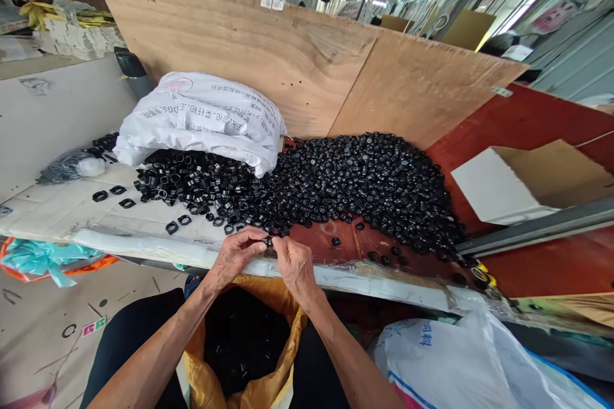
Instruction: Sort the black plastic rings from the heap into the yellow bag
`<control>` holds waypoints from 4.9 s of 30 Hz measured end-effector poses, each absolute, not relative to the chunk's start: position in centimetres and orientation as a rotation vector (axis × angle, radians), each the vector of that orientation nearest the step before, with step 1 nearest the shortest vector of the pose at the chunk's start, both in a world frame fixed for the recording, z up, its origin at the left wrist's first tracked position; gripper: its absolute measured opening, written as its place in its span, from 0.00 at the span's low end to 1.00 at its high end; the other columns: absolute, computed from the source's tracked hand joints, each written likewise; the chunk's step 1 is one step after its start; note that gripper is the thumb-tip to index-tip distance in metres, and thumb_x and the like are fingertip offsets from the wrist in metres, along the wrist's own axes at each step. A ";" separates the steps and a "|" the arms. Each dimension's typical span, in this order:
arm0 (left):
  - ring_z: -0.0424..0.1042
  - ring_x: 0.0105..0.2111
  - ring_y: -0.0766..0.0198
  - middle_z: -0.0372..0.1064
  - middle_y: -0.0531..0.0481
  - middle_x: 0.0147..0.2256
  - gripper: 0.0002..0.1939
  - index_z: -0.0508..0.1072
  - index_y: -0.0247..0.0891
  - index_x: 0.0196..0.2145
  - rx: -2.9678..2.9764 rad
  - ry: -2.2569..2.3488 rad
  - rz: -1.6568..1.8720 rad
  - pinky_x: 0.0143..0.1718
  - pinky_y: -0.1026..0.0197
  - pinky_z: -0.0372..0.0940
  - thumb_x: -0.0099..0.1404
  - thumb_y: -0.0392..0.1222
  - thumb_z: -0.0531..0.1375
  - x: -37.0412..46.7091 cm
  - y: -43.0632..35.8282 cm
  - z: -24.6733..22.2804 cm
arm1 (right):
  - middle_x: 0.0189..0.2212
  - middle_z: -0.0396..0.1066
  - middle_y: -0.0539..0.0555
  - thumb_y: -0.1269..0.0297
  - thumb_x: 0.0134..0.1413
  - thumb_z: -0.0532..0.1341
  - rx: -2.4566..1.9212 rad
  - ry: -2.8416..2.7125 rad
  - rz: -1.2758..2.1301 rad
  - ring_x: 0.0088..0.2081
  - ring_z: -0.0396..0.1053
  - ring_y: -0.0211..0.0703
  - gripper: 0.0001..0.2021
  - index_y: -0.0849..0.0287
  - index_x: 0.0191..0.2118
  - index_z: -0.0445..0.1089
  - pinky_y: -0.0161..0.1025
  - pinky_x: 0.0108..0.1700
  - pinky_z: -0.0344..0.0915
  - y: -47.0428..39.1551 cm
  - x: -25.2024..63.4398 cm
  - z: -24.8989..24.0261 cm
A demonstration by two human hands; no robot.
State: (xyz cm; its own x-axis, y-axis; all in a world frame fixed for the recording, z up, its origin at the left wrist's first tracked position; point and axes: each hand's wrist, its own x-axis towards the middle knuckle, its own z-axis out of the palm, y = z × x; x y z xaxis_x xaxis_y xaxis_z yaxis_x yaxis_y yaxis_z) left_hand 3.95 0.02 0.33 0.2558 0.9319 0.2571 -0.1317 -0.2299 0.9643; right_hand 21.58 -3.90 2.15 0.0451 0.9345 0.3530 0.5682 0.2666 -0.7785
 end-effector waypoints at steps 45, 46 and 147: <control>0.74 0.29 0.61 0.75 0.51 0.30 0.03 0.77 0.39 0.33 1.997 1.217 0.936 0.33 0.60 0.67 0.66 0.40 0.65 2.6 -1.8 2.9 | 0.39 0.76 0.57 0.72 0.51 0.61 -1.583 -1.533 0.310 0.37 0.74 0.48 0.12 0.57 0.42 0.77 0.43 0.43 0.71 -4.6 24.3 0.8; 0.74 0.29 0.61 0.75 0.51 0.31 0.02 0.77 0.39 0.36 2.003 1.237 0.961 0.33 0.60 0.67 0.64 0.38 0.65 3.3 -1.3 2.4 | 0.39 0.76 0.57 0.74 0.50 0.61 -1.574 -1.591 0.310 0.38 0.74 0.48 0.15 0.57 0.44 0.77 0.43 0.43 0.71 -3.9 24.4 0.5; 0.79 0.44 0.58 0.77 0.46 0.45 0.08 0.78 0.41 0.45 1.725 0.934 1.172 0.50 0.53 0.76 0.68 0.39 0.64 3.9 -1.0 0.1 | 0.42 0.78 0.55 0.63 0.60 0.66 -1.168 -1.418 0.814 0.40 0.78 0.45 0.07 0.53 0.43 0.79 0.41 0.43 0.78 -4.2 22.0 0.2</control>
